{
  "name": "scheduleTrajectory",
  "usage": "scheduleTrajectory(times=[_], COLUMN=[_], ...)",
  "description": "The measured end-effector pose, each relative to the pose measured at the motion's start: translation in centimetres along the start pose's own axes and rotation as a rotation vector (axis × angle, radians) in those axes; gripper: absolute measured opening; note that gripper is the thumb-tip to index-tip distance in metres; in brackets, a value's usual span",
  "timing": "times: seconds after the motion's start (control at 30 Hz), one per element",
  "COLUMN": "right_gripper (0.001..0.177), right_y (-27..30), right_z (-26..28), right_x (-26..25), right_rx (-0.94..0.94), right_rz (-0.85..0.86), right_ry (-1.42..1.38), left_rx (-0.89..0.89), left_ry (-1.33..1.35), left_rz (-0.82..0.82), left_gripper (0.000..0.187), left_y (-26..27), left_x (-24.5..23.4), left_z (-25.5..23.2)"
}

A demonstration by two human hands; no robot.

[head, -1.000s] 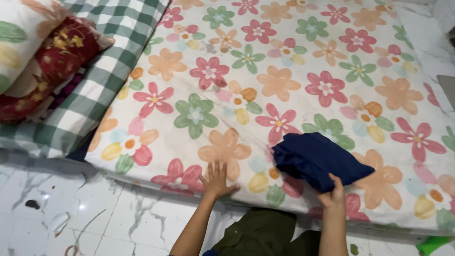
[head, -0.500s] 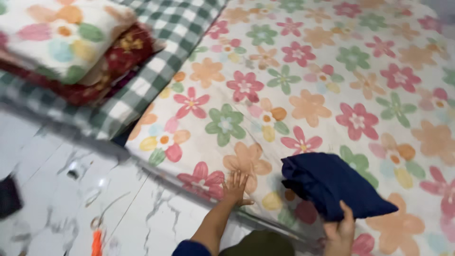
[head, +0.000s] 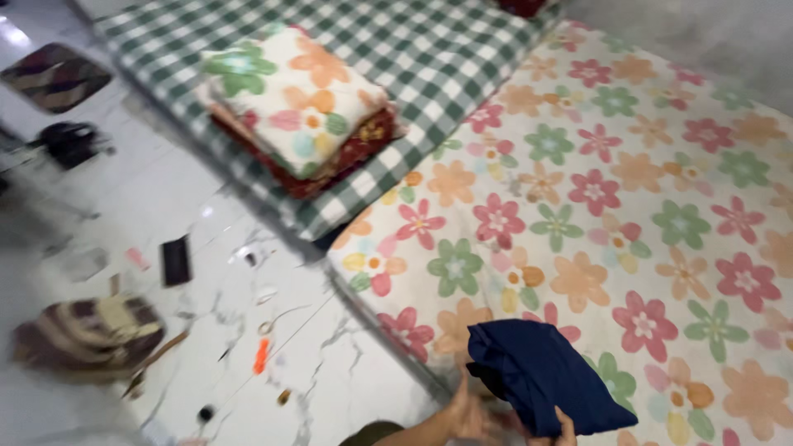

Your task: The person takes clothing out of a backpack on a bed, folds a black garment and a navy blue garment on the bed, then handles a clothes iron and its cord near a small table. They finish by folding a maroon polka-dot garment and placing it on the bed.

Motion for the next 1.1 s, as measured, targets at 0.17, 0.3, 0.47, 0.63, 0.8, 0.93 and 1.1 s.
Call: scheduleTrajectory(times=[0.17,0.3,0.47,0.63,0.8,0.93,1.1], right_gripper=[0.071,0.058,0.053,0.063,0.071,0.066,0.065], right_y=[4.5,6.7,9.2,9.0,6.2,5.0,2.9], right_z=[-4.3,-7.8,-13.7,-20.0,-26.7,-31.3,-34.4], right_x=[6.4,13.5,23.2,34.3,42.8,47.3,53.3], right_rx=[0.116,0.084,0.013,0.179,0.358,0.434,0.272], right_rz=[0.085,0.077,0.119,0.264,0.198,0.179,0.28], right_ry=[0.136,0.24,0.36,0.355,0.208,0.269,0.502], left_rx=[0.45,0.543,0.571,0.721,0.85,0.897,0.777], left_ry=[0.352,0.336,0.475,0.499,0.507,0.58,0.776], left_rz=[0.271,-0.189,-0.267,-0.324,-0.368,-0.352,-0.281], left_gripper=[0.112,0.075,0.054,0.046,0.054,0.058,0.058], left_y=[11.7,15.8,20.8,26.7,31.4,34.3,36.0], left_x=[3.0,-3.4,-9.9,-15.8,-21.6,-25.6,-30.2], left_z=[-11.7,-16.4,-20.8,-30.7,-38.7,-42.2,-44.1])
Point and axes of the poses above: each hand's wrist, its own y-axis away from the middle knuckle, its own x-axis out of the palm, z = x × y, the point moved 7 cm from there along -y, towards the middle knuckle, and after that the axes turned 14 degrees about -z, right-handed, at the moved point
